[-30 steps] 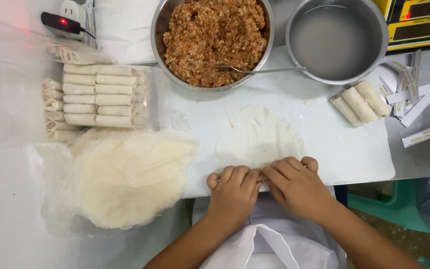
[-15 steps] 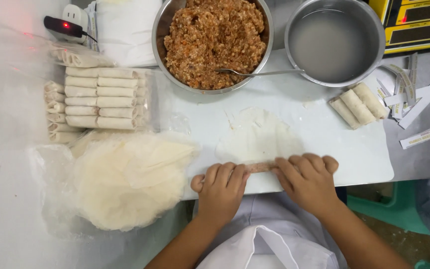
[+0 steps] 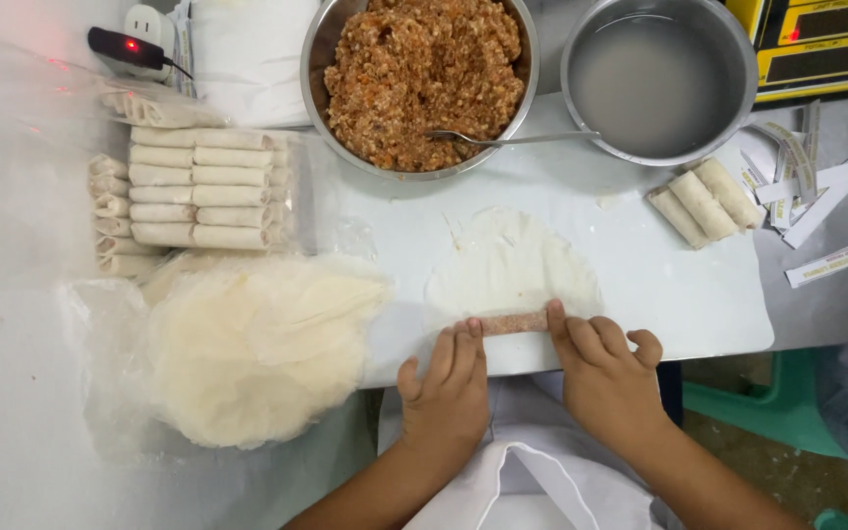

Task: Manually preparing spring rolls by peeling wrappers, adding filling with a fork, and rolling them tightly.

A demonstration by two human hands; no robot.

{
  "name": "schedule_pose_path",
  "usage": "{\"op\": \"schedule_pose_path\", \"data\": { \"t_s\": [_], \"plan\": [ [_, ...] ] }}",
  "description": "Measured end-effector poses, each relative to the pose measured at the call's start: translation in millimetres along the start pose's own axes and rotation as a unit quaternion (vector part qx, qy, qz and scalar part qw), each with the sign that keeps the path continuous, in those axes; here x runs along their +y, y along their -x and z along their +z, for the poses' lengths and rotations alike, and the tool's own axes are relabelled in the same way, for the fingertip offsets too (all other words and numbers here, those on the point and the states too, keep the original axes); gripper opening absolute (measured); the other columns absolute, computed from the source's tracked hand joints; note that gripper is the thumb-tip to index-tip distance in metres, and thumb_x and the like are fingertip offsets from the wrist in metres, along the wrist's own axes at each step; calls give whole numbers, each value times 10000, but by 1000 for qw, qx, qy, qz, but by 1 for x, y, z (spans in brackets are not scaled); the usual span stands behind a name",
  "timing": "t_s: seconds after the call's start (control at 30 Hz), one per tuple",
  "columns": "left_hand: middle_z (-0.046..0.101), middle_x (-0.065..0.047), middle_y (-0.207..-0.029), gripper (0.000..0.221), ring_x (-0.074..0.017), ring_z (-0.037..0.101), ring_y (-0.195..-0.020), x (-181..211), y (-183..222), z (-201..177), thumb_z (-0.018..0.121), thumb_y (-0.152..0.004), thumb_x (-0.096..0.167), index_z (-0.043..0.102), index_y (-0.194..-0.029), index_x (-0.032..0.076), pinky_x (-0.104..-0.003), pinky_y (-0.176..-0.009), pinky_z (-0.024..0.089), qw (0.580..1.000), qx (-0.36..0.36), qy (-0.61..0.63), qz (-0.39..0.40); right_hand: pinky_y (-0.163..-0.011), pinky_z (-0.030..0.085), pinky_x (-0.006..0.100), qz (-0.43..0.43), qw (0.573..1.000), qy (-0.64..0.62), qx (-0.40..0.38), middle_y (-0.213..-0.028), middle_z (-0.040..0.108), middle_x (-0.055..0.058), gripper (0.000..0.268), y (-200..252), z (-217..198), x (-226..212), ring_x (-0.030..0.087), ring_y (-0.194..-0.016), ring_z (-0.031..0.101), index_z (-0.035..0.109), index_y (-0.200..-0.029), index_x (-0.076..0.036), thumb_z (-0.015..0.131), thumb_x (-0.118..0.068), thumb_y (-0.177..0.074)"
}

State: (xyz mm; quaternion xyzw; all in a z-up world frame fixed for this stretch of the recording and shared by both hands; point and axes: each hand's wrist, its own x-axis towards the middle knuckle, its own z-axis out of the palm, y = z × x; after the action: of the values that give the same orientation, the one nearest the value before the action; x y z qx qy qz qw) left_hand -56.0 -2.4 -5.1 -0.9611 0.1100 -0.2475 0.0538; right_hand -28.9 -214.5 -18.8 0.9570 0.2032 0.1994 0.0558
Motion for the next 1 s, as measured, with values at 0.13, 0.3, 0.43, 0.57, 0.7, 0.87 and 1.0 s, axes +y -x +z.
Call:
{"op": "schedule_pose_path", "data": {
  "t_s": [0.13,0.3,0.43,0.57,0.7,0.87,1.0],
  "plan": [
    [661,3,-1207,398,-141,587,-1140,-4,-15,-2,500,-920,123,712,-1253,66,-388,-877,342,999,-4,18,37,-814,331,404,-32,999,18,-37,-989,504,-111,697,-4,-6,3,117,-1004,571,600,-1484,-144,518,-55,-798],
    [637,3,-1073,395,-238,569,-1102,-55,-14,20,554,-941,48,681,-1292,178,-570,-931,295,946,-173,274,29,-955,363,542,28,950,-221,-219,-1021,648,-27,534,-17,-4,43,265,-1100,582,636,-1398,-276,637,-183,-872],
    [618,15,-936,288,-200,603,-956,-69,-6,28,633,-925,89,710,-1179,200,-457,-860,335,970,-74,230,35,-982,331,477,111,919,-297,-234,-1009,628,-25,489,-13,2,53,229,-1071,592,668,-1322,-252,719,-226,-837],
    [476,28,-737,141,-182,525,-681,-59,-11,26,650,-957,181,739,-1057,226,-394,-737,344,982,29,188,-9,-957,336,439,117,921,-298,-220,-933,598,-38,274,-12,4,51,201,-1009,587,739,-1120,-258,744,-239,-846],
    [460,12,-696,185,-177,513,-582,-37,-34,16,617,-989,144,762,-1095,188,-347,-652,379,972,92,217,-3,-956,319,423,121,922,-293,-221,-900,600,-55,214,-13,5,50,185,-968,591,741,-1091,-278,722,-271,-877],
    [666,-44,-929,156,-183,715,-887,-14,-55,14,611,-1024,130,740,-1103,166,-360,-889,503,946,130,276,113,-920,347,413,125,921,-313,-197,-825,614,-8,167,-21,-8,47,217,-880,609,747,-1039,-245,714,-192,-885],
    [700,-52,-952,164,-182,732,-941,-13,-46,28,598,-1026,110,726,-1126,132,-362,-936,518,937,107,293,156,-911,347,393,124,923,-313,-184,-789,612,-24,145,-18,-1,49,195,-841,604,744,-1022,-261,710,-211,-890]
  ]
}}
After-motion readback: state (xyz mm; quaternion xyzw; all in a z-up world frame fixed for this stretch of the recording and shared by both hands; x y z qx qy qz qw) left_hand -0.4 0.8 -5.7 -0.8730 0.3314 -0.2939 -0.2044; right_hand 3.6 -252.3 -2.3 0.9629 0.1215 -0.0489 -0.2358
